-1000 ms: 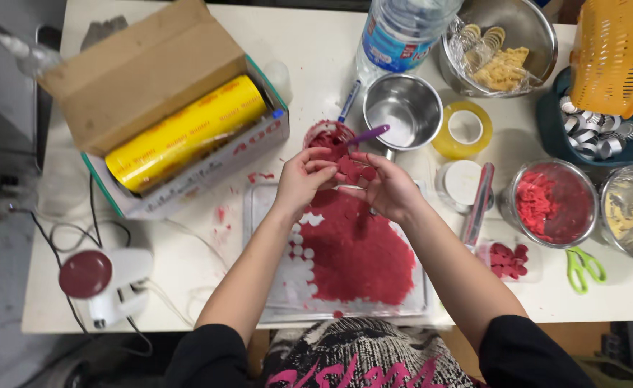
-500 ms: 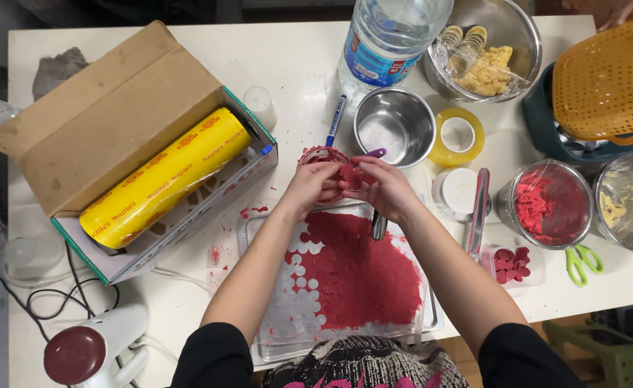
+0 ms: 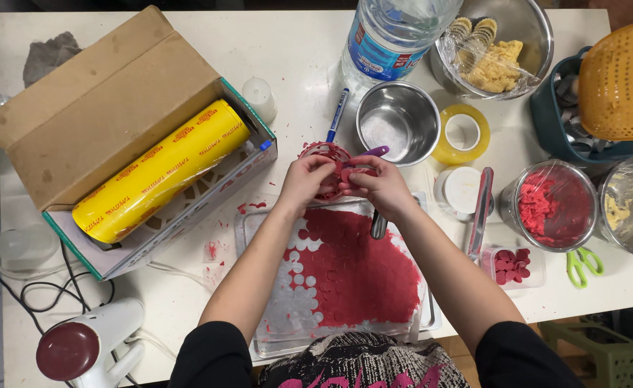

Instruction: The person peels small red candy pieces off a plastic sheet lining a metal tray and drops them one at a time into a plastic cup, gradually clearing the sheet and accumulating the pieces in the cup.

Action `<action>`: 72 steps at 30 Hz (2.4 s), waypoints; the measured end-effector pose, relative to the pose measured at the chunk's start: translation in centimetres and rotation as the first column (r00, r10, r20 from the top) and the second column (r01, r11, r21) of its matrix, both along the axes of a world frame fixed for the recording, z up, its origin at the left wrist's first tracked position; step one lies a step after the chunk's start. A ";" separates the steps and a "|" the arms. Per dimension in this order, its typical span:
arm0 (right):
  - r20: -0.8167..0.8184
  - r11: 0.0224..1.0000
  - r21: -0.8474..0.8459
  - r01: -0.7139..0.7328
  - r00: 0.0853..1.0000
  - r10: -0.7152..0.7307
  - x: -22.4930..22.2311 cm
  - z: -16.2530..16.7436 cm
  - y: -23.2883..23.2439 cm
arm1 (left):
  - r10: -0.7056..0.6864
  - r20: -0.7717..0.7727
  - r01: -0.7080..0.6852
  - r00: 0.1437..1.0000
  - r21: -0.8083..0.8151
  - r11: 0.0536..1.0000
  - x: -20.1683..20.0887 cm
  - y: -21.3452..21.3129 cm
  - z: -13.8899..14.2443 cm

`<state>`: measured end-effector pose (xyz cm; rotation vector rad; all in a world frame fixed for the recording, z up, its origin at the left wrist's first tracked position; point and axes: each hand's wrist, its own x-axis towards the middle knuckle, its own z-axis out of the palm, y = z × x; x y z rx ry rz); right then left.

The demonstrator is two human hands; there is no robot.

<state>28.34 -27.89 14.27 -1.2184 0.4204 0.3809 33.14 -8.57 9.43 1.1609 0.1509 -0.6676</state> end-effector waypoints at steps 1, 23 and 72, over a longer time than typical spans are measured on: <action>-0.008 1.000 0.010 0.014 1.000 -0.014 -0.1 -0.1 0.0 | 0.016 -0.013 -0.016 1.000 0.002 1.000 0.0 0.1 0.0; -0.002 0.980 0.190 0.059 0.998 -0.060 -1.0 -0.3 -0.7 | -0.291 0.721 -0.165 0.629 0.490 0.856 -1.4 0.7 1.9; 0.024 0.991 0.084 0.107 0.994 -0.110 -29.1 6.0 -18.3 | -0.508 0.444 0.366 0.739 0.368 0.855 -24.3 -17.9 8.7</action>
